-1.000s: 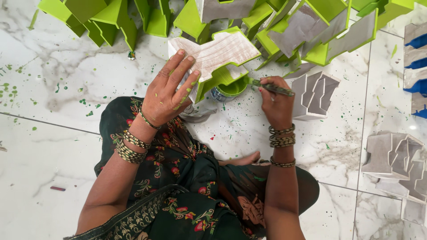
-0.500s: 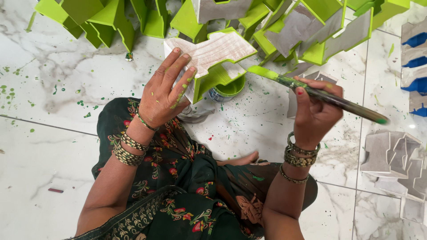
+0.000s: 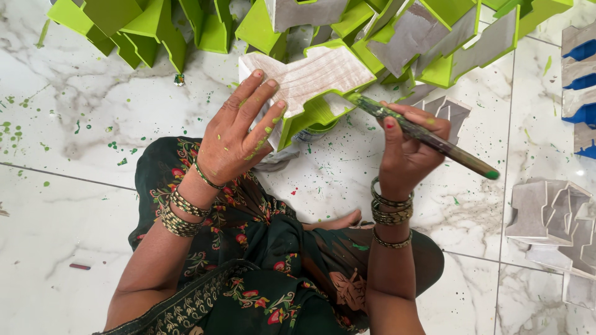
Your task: The person sits on the floor and paints letters green using a brush, dipping the brush into a cup of green paint and coating the edges and faces of each letter, turning letters to reach different sides and setting finished letters with the others on the floor.
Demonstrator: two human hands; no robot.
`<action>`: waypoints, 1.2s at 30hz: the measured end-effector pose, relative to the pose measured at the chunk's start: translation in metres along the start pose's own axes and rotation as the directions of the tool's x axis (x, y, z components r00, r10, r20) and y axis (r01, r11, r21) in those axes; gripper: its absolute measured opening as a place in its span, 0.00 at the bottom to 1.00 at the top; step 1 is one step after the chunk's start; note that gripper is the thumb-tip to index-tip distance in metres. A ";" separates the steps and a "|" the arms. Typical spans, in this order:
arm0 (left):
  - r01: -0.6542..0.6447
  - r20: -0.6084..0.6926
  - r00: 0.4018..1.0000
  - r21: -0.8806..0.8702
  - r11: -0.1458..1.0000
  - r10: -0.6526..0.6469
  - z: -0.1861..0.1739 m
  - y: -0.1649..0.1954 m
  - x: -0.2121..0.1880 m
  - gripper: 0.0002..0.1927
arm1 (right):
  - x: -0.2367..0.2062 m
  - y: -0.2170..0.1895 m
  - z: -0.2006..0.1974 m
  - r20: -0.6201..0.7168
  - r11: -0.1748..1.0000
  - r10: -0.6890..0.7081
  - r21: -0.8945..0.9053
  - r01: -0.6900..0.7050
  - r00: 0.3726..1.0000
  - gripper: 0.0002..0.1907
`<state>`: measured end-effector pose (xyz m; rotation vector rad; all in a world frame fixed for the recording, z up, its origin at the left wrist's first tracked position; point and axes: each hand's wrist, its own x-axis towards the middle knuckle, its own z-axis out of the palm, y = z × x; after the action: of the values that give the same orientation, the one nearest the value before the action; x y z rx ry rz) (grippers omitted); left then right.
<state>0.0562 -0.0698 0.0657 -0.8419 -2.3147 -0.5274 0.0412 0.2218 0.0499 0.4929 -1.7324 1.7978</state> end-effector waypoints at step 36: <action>-0.059 0.013 0.998 0.034 0.998 0.059 0.001 0.002 0.004 0.46 | -0.002 -0.073 -0.033 0.034 0.961 0.031 -0.276 -0.020 0.999 0.14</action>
<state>0.0540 -0.0659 0.0677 -0.8961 -2.2962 -0.4568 0.0938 0.2527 0.1022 0.3905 -1.9843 1.5380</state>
